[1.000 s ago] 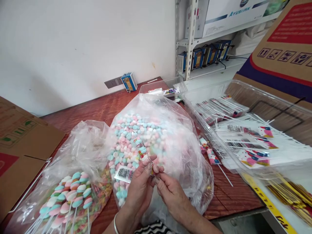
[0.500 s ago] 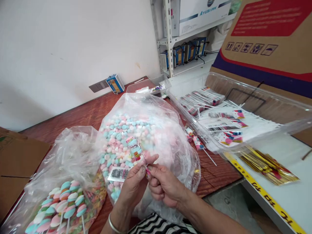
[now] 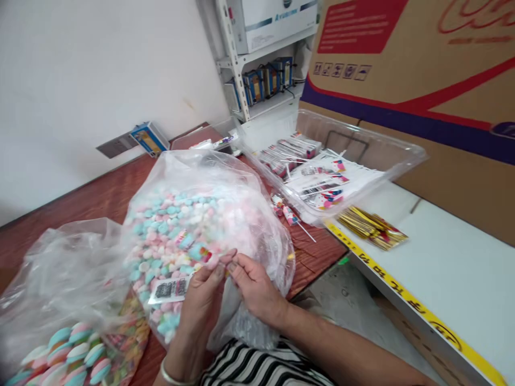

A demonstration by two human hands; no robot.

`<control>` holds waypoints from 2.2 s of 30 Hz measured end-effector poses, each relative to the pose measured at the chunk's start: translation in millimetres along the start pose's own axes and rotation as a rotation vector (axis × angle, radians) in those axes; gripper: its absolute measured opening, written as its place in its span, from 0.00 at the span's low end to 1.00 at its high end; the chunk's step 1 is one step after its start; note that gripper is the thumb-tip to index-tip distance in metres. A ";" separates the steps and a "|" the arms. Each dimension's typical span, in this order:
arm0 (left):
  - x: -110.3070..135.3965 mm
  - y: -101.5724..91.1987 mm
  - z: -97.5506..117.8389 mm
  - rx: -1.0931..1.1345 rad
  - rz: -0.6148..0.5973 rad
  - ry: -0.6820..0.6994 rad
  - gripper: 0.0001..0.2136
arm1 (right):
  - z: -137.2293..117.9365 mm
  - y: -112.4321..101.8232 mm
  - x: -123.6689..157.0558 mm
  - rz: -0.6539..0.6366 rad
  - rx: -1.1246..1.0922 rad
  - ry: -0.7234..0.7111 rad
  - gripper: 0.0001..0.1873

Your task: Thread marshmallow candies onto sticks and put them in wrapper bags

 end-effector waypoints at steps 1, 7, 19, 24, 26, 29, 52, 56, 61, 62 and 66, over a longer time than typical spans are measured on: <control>3.3 1.7 -1.1 0.016 -0.054 -0.018 0.10 | 8.5 5.2 2.9 -0.075 -0.160 0.103 0.17; 15.8 16.0 -10.8 0.004 -0.279 -0.133 0.09 | 17.3 17.9 29.6 -0.409 -0.256 0.325 0.17; 1.8 17.4 -3.8 -0.296 -0.137 0.024 0.06 | -34.3 -127.1 86.1 0.522 1.673 0.062 0.06; 4.8 24.4 23.8 -0.937 -0.129 0.185 0.10 | -34.3 -123.4 82.5 0.513 1.651 0.031 0.10; 5.4 29.2 35.6 -1.115 -0.116 0.262 0.09 | -42.3 -117.3 89.0 0.524 1.574 -0.018 0.09; 4.8 39.9 40.5 -1.209 -0.145 0.354 0.11 | -58.2 -101.6 97.1 0.578 1.238 -0.175 0.06; 10.8 21.8 49.0 -0.876 0.168 0.488 0.08 | -28.6 -16.3 1.0 0.203 0.713 -0.219 0.07; -7.2 10.0 24.9 -0.342 0.109 0.172 0.05 | -30.8 -11.6 -7.7 0.174 0.677 -0.257 0.05; -21.9 15.7 10.0 0.238 0.042 0.017 0.11 | -38.7 -9.8 -26.8 0.167 0.633 -0.247 0.11; -23.5 16.1 10.5 0.270 0.042 0.016 0.11 | -41.3 -8.7 -30.7 0.152 0.678 -0.246 0.12; -27.9 10.1 16.5 0.208 0.041 0.057 0.11 | -51.4 -1.6 -42.8 0.075 1.005 -0.273 0.10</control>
Point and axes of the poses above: each hand's wrist, its own x-axis away from the middle knuckle, its own y-axis out of the palm, z = x × y, the point moved 7 cm from there along -x, towards the middle knuckle, and after that the axes turned 7 degrees about -z, right-handed, at the moved point
